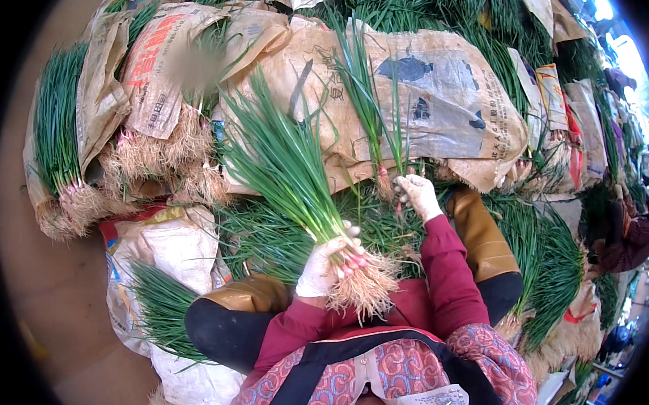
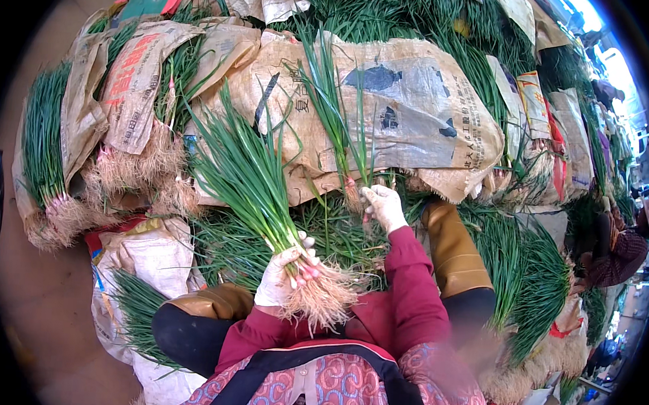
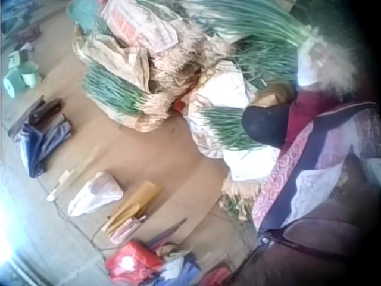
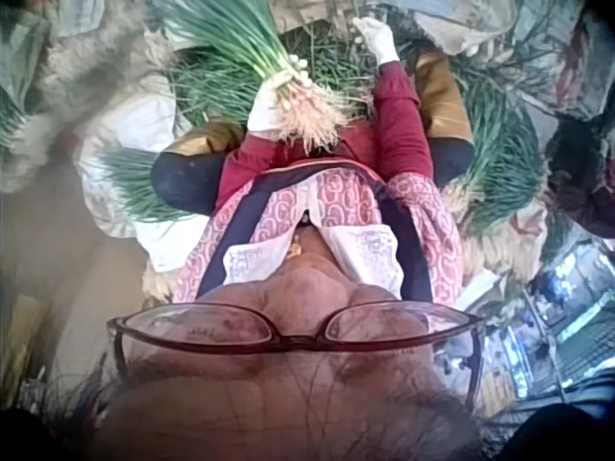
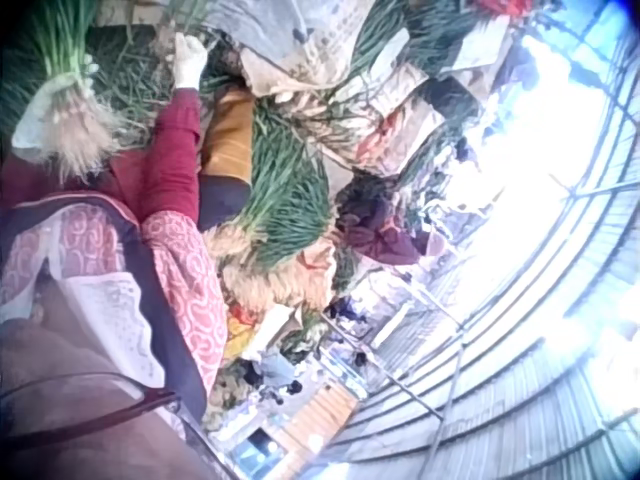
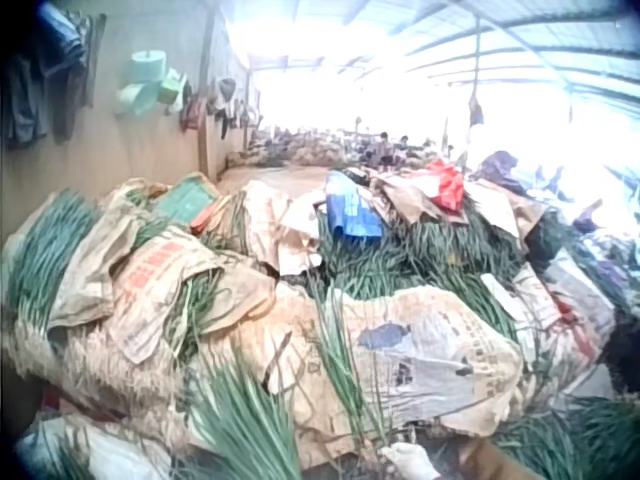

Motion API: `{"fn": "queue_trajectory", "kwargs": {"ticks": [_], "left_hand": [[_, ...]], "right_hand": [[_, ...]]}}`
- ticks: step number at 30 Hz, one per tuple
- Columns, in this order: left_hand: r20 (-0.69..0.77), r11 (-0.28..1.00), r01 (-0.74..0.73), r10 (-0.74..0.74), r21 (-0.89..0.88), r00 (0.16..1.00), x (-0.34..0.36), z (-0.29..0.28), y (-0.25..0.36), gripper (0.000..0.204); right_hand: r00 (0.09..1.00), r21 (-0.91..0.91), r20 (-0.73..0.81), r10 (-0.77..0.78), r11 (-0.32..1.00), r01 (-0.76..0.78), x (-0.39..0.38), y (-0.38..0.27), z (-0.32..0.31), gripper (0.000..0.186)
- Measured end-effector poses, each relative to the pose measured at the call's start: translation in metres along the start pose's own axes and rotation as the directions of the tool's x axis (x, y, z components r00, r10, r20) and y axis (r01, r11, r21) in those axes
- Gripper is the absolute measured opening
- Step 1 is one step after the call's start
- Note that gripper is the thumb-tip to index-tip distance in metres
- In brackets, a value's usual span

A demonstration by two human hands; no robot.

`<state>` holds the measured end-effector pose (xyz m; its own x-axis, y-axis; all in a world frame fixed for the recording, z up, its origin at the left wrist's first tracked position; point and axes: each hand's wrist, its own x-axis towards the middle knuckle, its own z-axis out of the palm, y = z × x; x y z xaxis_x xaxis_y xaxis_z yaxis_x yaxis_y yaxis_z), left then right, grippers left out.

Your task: The person sorts green onions by hand, picking up bunches from large piles, removing loose or yellowed leaves, and organizing them on brown paper sacks.

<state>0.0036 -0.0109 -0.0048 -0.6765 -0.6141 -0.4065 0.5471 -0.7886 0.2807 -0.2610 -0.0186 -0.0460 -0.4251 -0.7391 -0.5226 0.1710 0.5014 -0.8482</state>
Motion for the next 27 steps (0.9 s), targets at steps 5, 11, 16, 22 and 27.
{"fn": "queue_trajectory", "kwargs": {"ticks": [5, 11, 16, 22, 27], "left_hand": [[-0.014, 0.986, 0.060, -0.059, 0.156, 0.998, 0.006, 0.001, -0.004, 0.034], [-0.088, 0.955, 0.092, -0.070, 0.281, 0.994, 0.000, -0.003, 0.000, 0.023], [-0.069, 0.996, -0.085, 0.088, 0.035, 0.994, 0.000, 0.004, -0.005, 0.023], [0.042, 0.999, -0.045, 0.045, 0.003, 0.998, -0.005, -0.004, 0.004, 0.047], [0.011, 0.996, -0.085, 0.085, 0.002, 0.996, 0.001, 0.019, 0.001, 0.057]], "right_hand": [[0.944, -0.280, 0.209, -0.256, 0.909, 0.308, -0.069, -0.019, 0.048, 0.016], [0.626, -0.582, 0.511, -0.589, 0.300, 0.756, -0.094, -0.038, 0.077, 0.024], [0.968, -0.075, 0.150, -0.203, 0.973, 0.216, -0.065, -0.008, 0.085, 0.026], [0.895, -0.857, 0.415, 0.162, 0.400, 0.325, -0.043, 0.014, 0.075, 0.047], [0.820, -0.839, -0.119, -0.560, 0.499, 0.219, 0.035, 0.000, 0.038, 0.033]]}}
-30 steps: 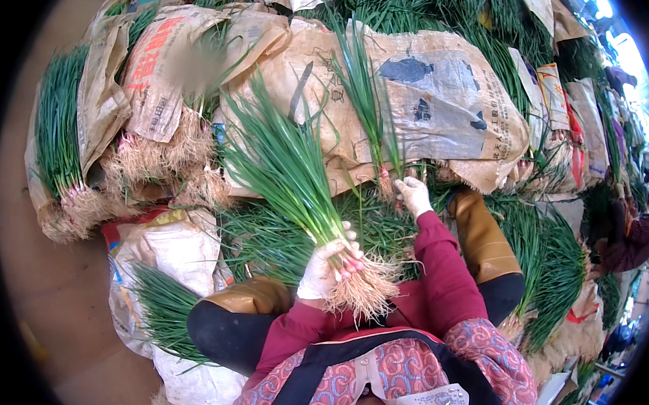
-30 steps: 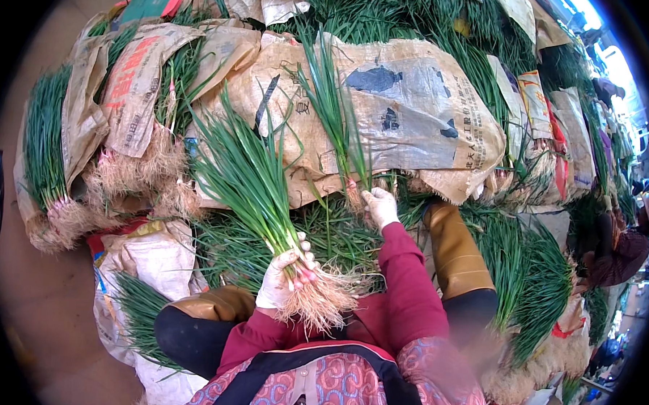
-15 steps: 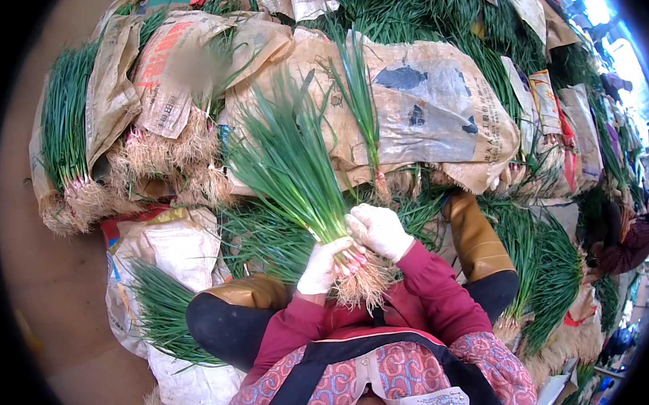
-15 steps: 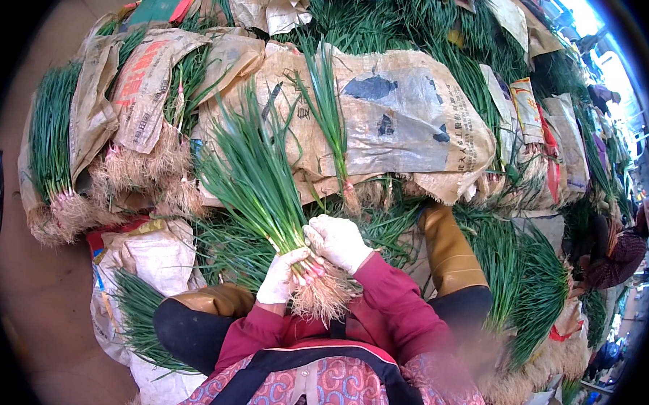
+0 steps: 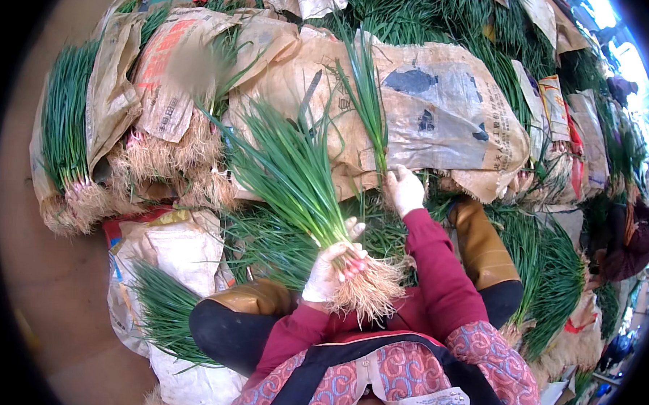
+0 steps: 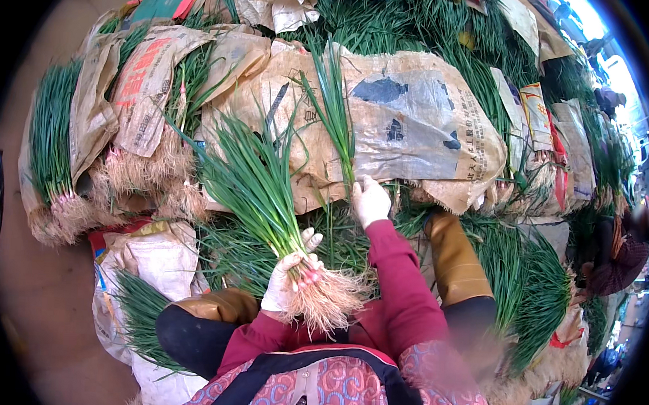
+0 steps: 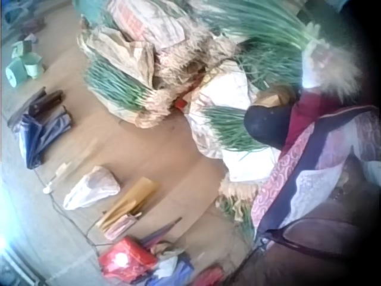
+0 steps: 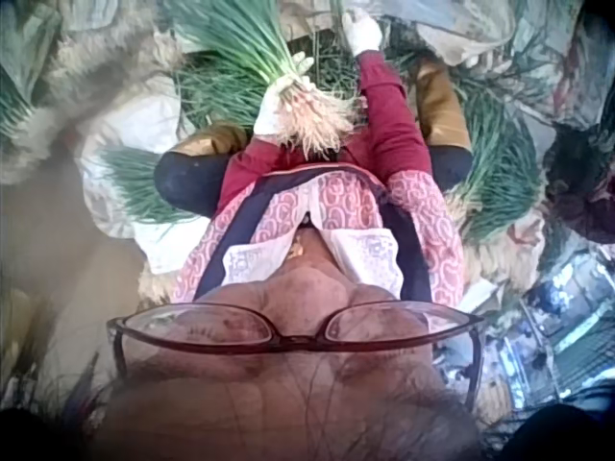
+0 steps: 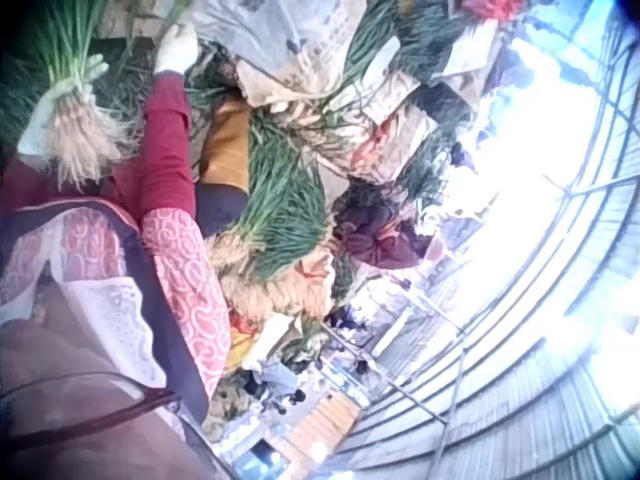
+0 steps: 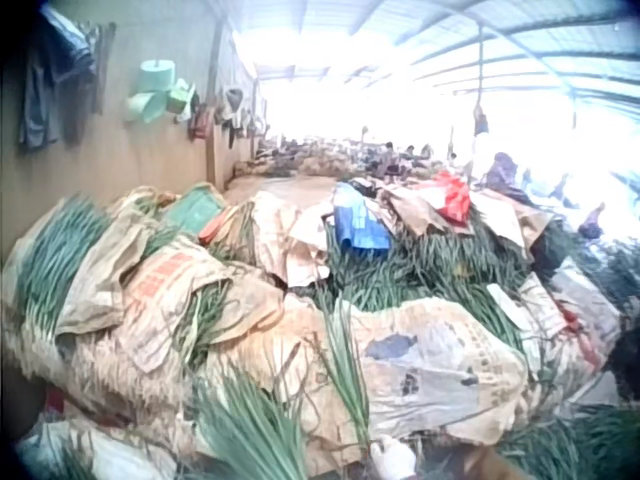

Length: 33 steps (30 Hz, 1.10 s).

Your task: The person sorts green onions by hand, picking up bunches from large piles, removing loose or yellowed leaves, and organizing them on brown paper sacks.

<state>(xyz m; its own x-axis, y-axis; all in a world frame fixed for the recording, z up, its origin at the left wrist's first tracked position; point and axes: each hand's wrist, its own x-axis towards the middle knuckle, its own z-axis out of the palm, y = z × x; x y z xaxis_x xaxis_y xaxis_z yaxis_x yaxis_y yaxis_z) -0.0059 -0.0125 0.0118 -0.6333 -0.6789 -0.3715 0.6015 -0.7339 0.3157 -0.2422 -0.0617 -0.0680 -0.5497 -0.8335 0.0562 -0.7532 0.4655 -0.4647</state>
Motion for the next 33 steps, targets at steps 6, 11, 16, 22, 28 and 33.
{"fn": "queue_trajectory", "kwargs": {"ticks": [6, 11, 16, 22, 28, 33], "left_hand": [[0.043, 0.992, 0.121, -0.120, -0.026, 0.992, -0.002, -0.015, 0.005, 0.043], [0.018, 0.995, 0.090, -0.089, -0.043, 0.996, -0.002, -0.023, -0.001, 0.047], [0.092, 0.988, 0.153, -0.153, -0.001, 0.984, 0.001, -0.010, 0.001, 0.054], [-0.010, 0.985, 0.141, -0.141, 0.100, 0.990, -0.003, -0.015, -0.005, 0.040], [-0.041, 0.987, 0.151, -0.148, 0.056, 0.988, -0.006, -0.022, -0.004, 0.029], [0.095, 0.996, 0.053, -0.047, -0.066, 0.994, -0.012, -0.011, -0.001, 0.030]], "right_hand": [[0.983, 0.085, 0.182, 0.041, 0.995, -0.057, 0.012, 0.012, -0.005, 0.028], [0.969, 0.290, 0.241, 0.059, 0.948, -0.130, -0.035, -0.046, -0.089, 0.016], [0.898, 0.611, 0.384, -0.214, 0.788, -0.073, -0.117, -0.054, -0.098, 0.018], [0.804, 0.541, 0.585, -0.107, 0.790, -0.289, -0.090, -0.087, -0.096, 0.021], [0.669, 0.668, 0.738, -0.092, 0.238, -0.705, -0.098, -0.075, -0.047, 0.018], [0.763, 0.258, 0.622, -0.175, 0.966, 0.012, -0.121, -0.013, 0.010, 0.034]]}}
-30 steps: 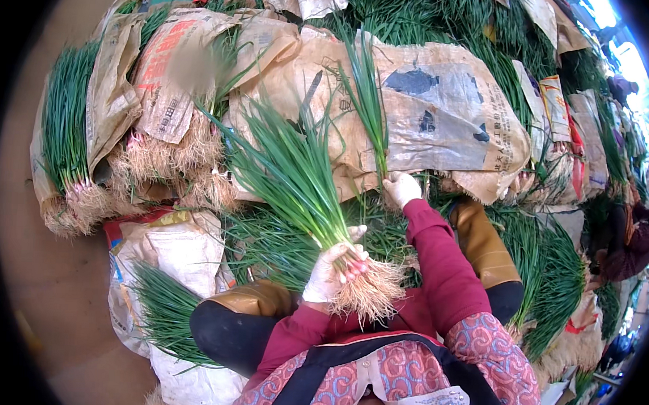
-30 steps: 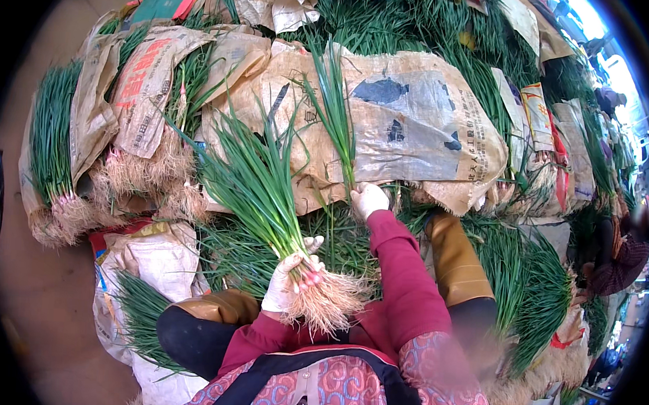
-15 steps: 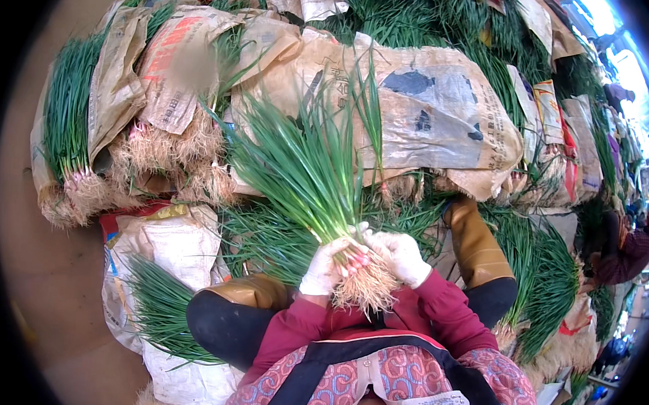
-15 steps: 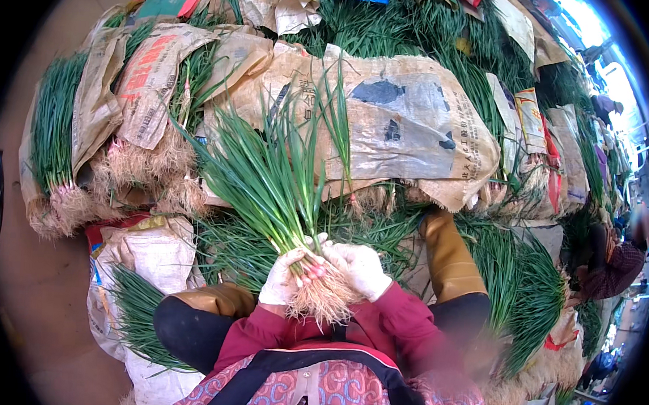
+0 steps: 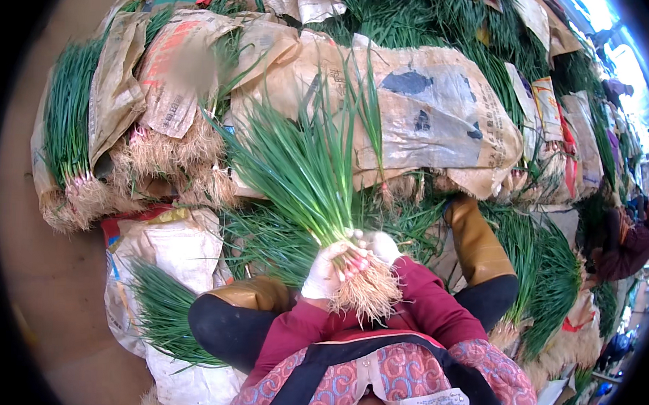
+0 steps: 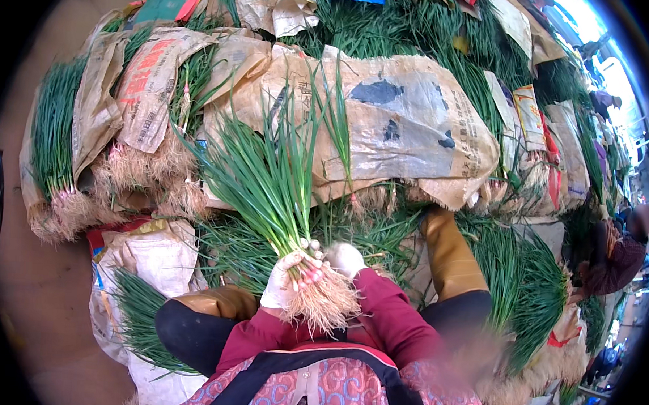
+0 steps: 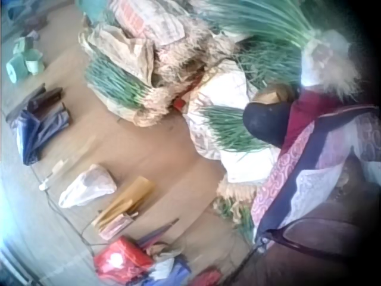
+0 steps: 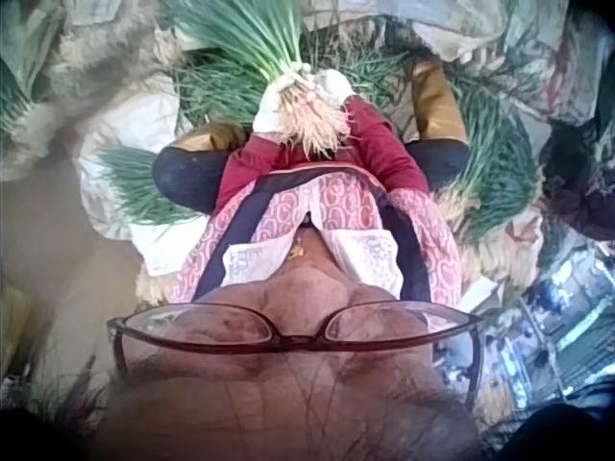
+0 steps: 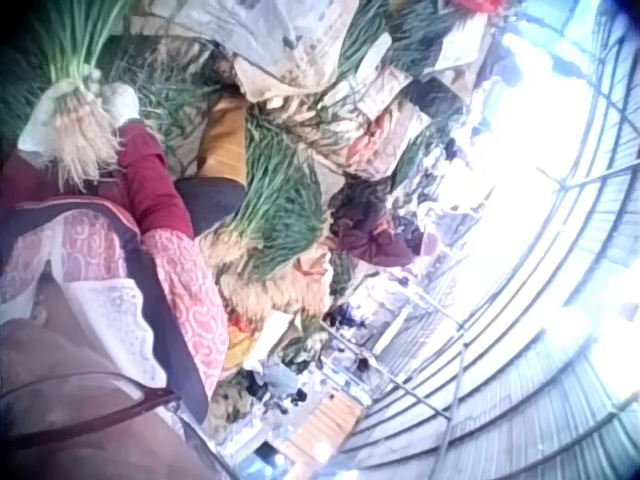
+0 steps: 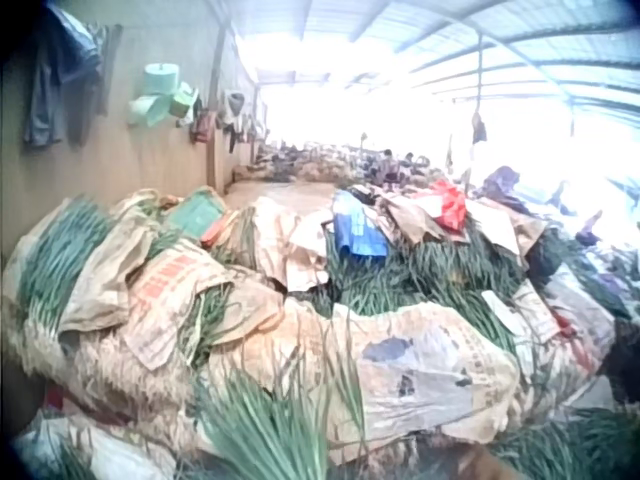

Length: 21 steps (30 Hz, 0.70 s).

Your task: The person sorts green onions by hand, picking up bunches from large piles, removing loose or yellowed leaves, and organizing them on brown paper sacks.

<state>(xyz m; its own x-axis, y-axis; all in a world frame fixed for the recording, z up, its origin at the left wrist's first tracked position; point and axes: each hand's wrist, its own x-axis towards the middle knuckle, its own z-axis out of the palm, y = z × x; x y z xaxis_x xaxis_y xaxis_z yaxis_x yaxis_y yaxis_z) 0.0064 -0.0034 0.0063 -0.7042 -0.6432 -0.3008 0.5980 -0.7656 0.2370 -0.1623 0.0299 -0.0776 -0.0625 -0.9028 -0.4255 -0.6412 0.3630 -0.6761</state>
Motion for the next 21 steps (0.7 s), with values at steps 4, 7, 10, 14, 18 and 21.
{"fn": "queue_trajectory", "kwargs": {"ticks": [4, 7, 10, 14, 18, 21], "left_hand": [[-0.031, 1.000, 0.025, -0.025, 0.010, 0.999, 0.004, -0.017, 0.000, 0.048], [0.044, 1.000, 0.020, -0.019, -0.022, 0.999, 0.008, 0.003, 0.000, 0.061], [-0.091, 1.000, -0.019, 0.018, -0.004, 0.996, 0.010, 0.022, 0.000, 0.062], [-0.021, 0.994, 0.069, -0.068, 0.079, 0.997, 0.010, -0.011, 0.001, 0.060], [-0.270, 0.996, -0.088, 0.080, -0.020, 0.960, 0.016, 0.011, -0.012, 0.050], [-0.085, 0.995, 0.089, -0.084, 0.052, 0.993, 0.014, -0.021, -0.004, 0.045]], "right_hand": [[0.978, -0.272, 0.131, 0.160, 0.955, -0.120, 0.012, -0.038, -0.057, 0.049], [0.868, -0.129, -0.493, 0.052, 0.983, -0.132, 0.047, -0.017, -0.083, 0.034], [0.879, -0.200, -0.453, 0.152, 0.943, -0.266, 0.085, 0.026, -0.083, 0.029], [0.844, -0.111, -0.533, 0.057, 0.984, -0.136, 0.078, 0.025, -0.078, 0.022], [0.949, 0.582, -0.209, 0.234, 0.810, -0.072, 0.008, -0.020, -0.085, 0.008], [0.994, 0.523, -0.111, 0.009, 0.851, 0.051, -0.049, -0.053, -0.070, 0.006]]}}
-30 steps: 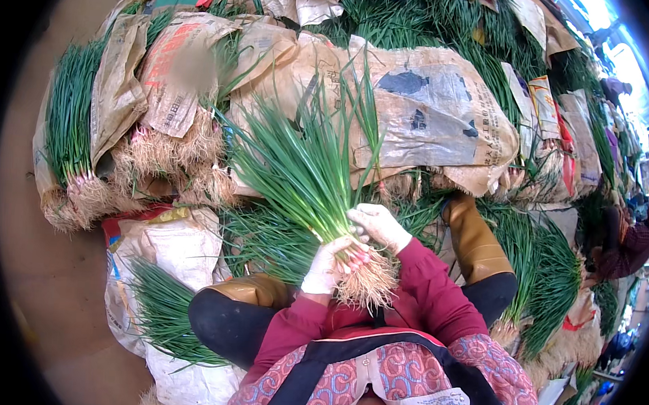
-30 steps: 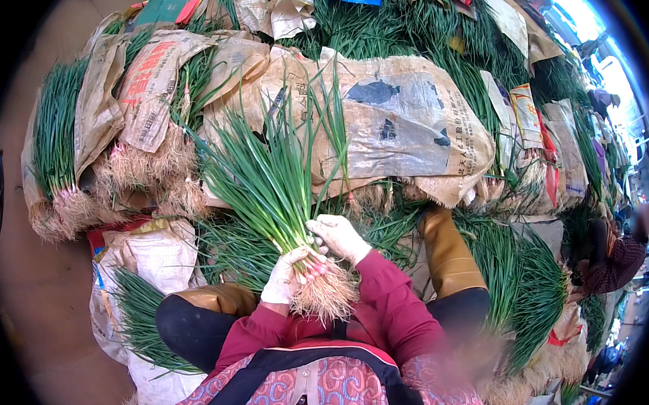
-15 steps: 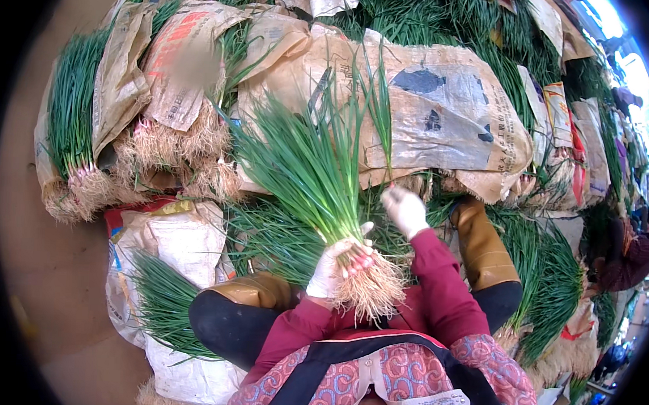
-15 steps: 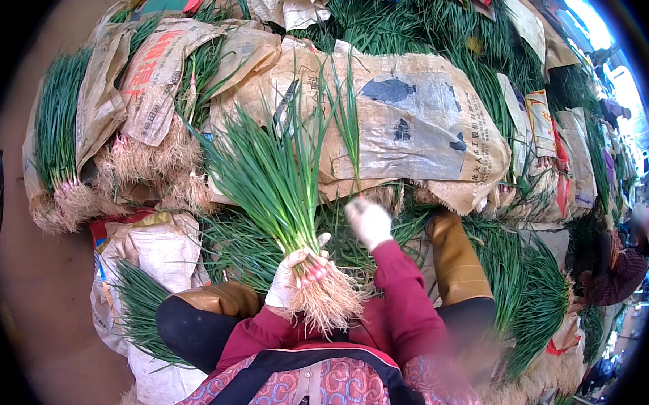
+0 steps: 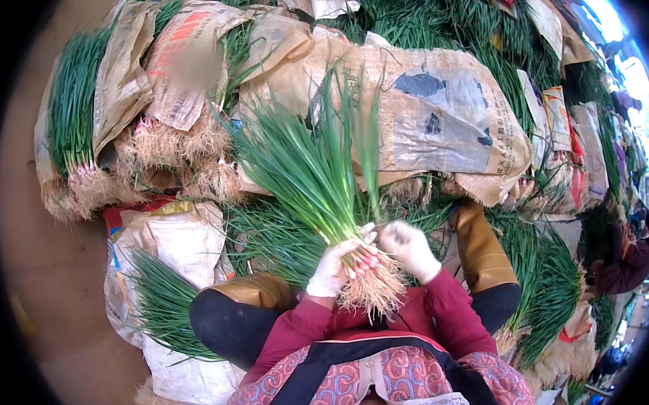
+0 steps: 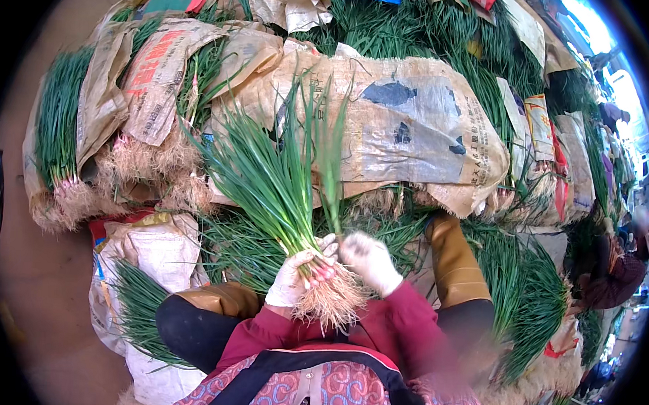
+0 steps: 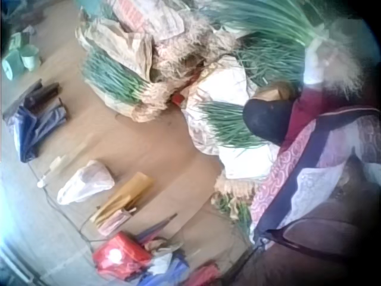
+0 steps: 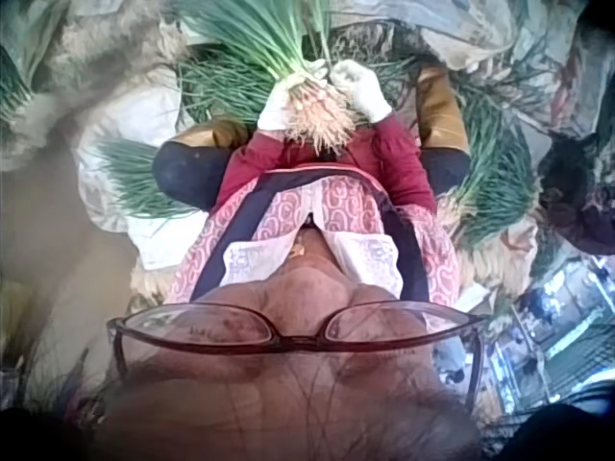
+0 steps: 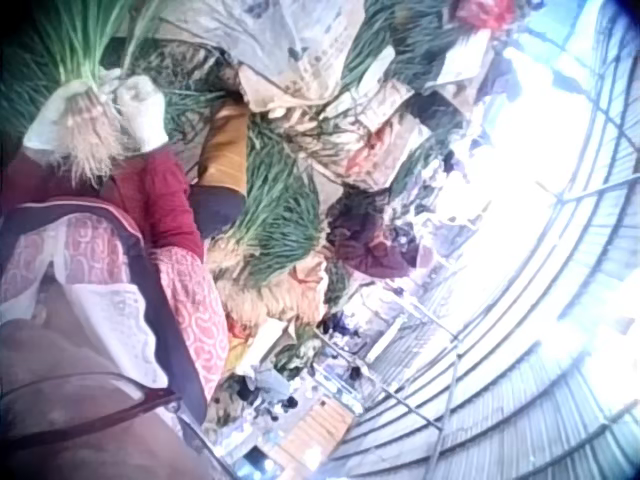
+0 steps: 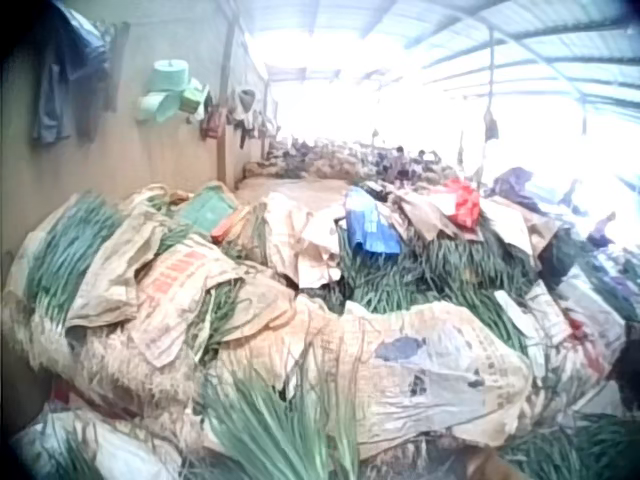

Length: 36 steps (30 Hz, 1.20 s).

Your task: The person sorts green onions by hand, picking up bunches from large piles, removing loose or yellowed leaves, and organizing them on brown paper sacks.

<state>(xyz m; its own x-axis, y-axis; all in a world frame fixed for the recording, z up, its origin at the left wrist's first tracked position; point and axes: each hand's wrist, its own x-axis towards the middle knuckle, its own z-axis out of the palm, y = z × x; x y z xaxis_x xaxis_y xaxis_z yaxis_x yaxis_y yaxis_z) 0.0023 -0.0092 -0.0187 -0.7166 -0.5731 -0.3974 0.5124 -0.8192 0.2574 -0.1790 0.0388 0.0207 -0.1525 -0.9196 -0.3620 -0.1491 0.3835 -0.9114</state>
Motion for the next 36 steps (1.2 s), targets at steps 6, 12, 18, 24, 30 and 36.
{"fn": "queue_trajectory", "kwargs": {"ticks": [6, 12, 18, 24, 30, 36], "left_hand": [[-0.037, 0.995, 0.007, -0.004, 0.099, 0.999, -0.003, 0.014, -0.003, 0.037], [-0.001, 0.990, 0.005, -0.004, 0.138, 1.000, -0.001, 0.002, -0.006, 0.034], [0.011, 0.994, -0.002, 0.000, 0.107, 1.000, -0.004, 0.008, -0.006, 0.034], [0.008, 0.994, 0.007, -0.008, 0.107, 1.000, -0.009, -0.003, -0.011, 0.033], [0.087, 0.996, -0.006, -0.002, 0.092, 0.996, 0.007, -0.020, -0.027, 0.031], [0.161, 1.000, -0.015, 0.012, 0.018, 0.987, -0.003, -0.009, -0.016, 0.041]], "right_hand": [[0.996, -0.247, -0.081, -0.038, 0.969, 0.017, 0.018, -0.021, 0.011, 0.018], [0.983, 0.447, 0.074, 0.169, 0.875, -0.184, 0.036, 0.008, 0.030, 0.016], [0.962, 0.601, 0.155, 0.225, 0.752, -0.272, 0.027, 0.010, 0.026, 0.018], [0.988, 0.576, 0.098, 0.120, 0.803, -0.154, 0.030, 0.014, 0.033, 0.010], [0.974, 0.588, 0.150, 0.169, 0.777, -0.225, 0.020, 0.099, 0.030, 0.010], [0.982, 0.259, 0.018, 0.188, 0.948, -0.186, -0.007, 0.039, 0.014, 0.023]]}}
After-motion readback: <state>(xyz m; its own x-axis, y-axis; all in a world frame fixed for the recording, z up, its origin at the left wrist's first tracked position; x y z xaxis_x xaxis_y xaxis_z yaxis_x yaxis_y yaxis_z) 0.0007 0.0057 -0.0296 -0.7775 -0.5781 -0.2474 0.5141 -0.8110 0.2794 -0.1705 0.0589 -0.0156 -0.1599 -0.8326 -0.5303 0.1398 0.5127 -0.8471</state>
